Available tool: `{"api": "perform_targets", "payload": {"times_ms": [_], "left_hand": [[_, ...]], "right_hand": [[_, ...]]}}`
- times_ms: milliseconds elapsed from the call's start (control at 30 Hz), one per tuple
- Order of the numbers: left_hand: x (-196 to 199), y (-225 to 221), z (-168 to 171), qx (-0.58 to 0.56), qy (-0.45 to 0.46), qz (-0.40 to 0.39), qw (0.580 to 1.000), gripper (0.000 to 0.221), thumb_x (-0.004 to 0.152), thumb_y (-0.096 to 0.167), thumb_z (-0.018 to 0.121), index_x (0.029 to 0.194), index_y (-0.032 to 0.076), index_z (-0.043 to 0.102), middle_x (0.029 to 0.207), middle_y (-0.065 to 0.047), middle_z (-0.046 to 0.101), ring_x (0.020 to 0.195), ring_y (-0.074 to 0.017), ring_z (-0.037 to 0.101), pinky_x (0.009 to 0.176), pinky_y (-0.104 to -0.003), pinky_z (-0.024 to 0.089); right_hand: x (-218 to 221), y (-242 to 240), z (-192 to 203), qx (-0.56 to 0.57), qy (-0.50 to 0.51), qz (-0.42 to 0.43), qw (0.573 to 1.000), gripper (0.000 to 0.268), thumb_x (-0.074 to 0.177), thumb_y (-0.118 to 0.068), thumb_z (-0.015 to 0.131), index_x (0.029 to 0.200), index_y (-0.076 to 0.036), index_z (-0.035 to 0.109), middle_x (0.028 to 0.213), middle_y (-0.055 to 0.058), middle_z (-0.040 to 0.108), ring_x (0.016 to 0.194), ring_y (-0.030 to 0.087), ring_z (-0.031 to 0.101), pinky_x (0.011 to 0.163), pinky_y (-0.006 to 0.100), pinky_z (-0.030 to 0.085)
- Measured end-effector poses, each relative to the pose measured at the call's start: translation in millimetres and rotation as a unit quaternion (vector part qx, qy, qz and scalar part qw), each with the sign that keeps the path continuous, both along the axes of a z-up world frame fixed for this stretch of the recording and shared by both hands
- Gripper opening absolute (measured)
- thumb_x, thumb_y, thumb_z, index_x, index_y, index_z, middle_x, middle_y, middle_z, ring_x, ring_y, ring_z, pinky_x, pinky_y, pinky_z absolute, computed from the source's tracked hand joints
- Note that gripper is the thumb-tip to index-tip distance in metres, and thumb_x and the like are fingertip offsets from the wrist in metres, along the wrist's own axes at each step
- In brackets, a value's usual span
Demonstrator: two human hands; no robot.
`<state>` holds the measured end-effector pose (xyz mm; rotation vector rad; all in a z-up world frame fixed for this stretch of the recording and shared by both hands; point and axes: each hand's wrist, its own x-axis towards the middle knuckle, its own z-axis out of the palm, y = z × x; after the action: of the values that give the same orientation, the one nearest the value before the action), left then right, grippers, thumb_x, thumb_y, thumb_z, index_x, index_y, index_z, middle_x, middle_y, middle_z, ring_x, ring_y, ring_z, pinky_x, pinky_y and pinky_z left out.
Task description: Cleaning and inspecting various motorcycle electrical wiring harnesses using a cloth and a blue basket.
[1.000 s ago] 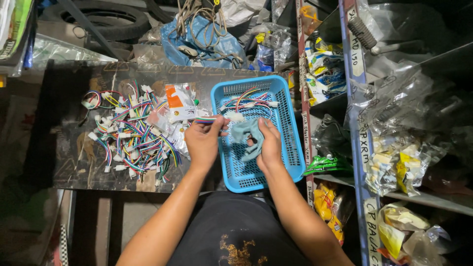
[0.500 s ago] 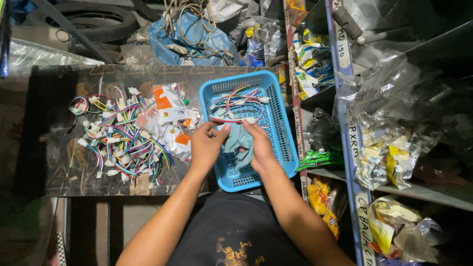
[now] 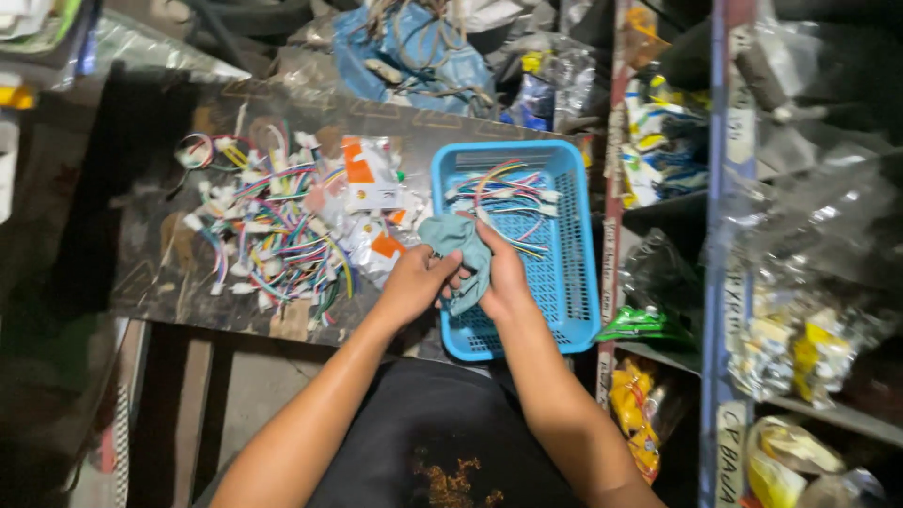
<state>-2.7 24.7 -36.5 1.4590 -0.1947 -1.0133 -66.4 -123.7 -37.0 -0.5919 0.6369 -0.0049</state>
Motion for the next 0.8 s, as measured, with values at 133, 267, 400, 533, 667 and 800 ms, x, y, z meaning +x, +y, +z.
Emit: {"api": "perform_targets", "payload": {"times_ms": [133, 267, 400, 533, 667, 800], "left_hand": [[14.0, 27.4, -36.1, -0.001, -0.001, 0.055, 0.998, 0.024, 0.101, 0.022, 0.064, 0.099, -0.002, 0.066, 0.075, -0.003, 0.073, 0.056, -0.0109, 0.062, 0.046, -0.027, 0.049], [34.8, 62.3, -27.1, 0.005, -0.003, 0.103, 0.995, 0.026, 0.097, 0.019, 0.063, 0.116, 0.002, 0.062, 0.074, -0.003, 0.067, 0.055, -0.0105, 0.059, 0.045, -0.026, 0.045], [51.3, 97.7, -73.7, 0.022, 0.052, 0.154, 0.986, 0.051, 0.095, 0.019, 0.063, 0.14, 0.004, 0.046, 0.078, -0.004, 0.069, 0.058, -0.0106, 0.06, 0.046, -0.026, 0.046], [66.7, 131.7, -81.8, 0.09, 0.154, 0.151, 0.972, 0.073, 0.094, 0.021, 0.062, 0.154, 0.007, 0.022, 0.081, -0.008, 0.067, 0.061, -0.0142, 0.06, 0.048, -0.029, 0.045], [65.2, 151.3, -95.0, 0.051, 0.217, 0.118, 0.968, 0.074, 0.091, 0.024, 0.061, 0.156, 0.016, 0.027, 0.081, -0.003, 0.063, 0.064, -0.0106, 0.059, 0.051, -0.025, 0.045], [70.1, 155.9, -101.1, 0.013, 0.196, 0.112, 0.974, 0.062, 0.092, 0.024, 0.062, 0.151, 0.015, 0.047, 0.079, 0.002, 0.057, 0.061, -0.0066, 0.051, 0.048, -0.023, 0.036]], "right_hand": [[17.3, 29.7, -0.5, -0.049, 0.019, 0.004, 0.999, 0.041, 0.103, -0.025, 0.053, 0.137, -0.004, 0.06, 0.097, 0.008, 0.072, 0.07, 0.017, 0.064, 0.06, 0.031, 0.051], [28.4, 54.6, -34.8, -0.142, 0.039, 0.037, 0.988, 0.031, 0.1, -0.015, 0.055, 0.128, -0.004, 0.062, 0.1, 0.009, 0.072, 0.078, 0.018, 0.066, 0.065, 0.03, 0.052], [32.6, 79.3, -125.1, -0.338, 0.02, 0.101, 0.936, 0.026, 0.101, -0.009, 0.053, 0.116, 0.003, 0.07, 0.103, 0.011, 0.073, 0.093, 0.017, 0.067, 0.083, 0.029, 0.051], [53.7, 116.7, -143.1, -0.406, 0.039, 0.172, 0.897, 0.028, 0.103, -0.014, 0.054, 0.116, 0.004, 0.071, 0.105, 0.011, 0.074, 0.099, 0.019, 0.067, 0.091, 0.029, 0.05], [64.6, 146.1, -128.7, -0.44, 0.086, 0.228, 0.864, 0.034, 0.095, -0.013, 0.059, 0.127, -0.001, 0.063, 0.113, 0.006, 0.069, 0.105, 0.015, 0.063, 0.092, 0.029, 0.048], [70.0, 155.3, -114.8, -0.405, 0.105, 0.236, 0.877, 0.032, 0.095, -0.014, 0.061, 0.124, -0.002, 0.066, 0.105, 0.005, 0.071, 0.096, 0.014, 0.064, 0.087, 0.028, 0.05]]}}
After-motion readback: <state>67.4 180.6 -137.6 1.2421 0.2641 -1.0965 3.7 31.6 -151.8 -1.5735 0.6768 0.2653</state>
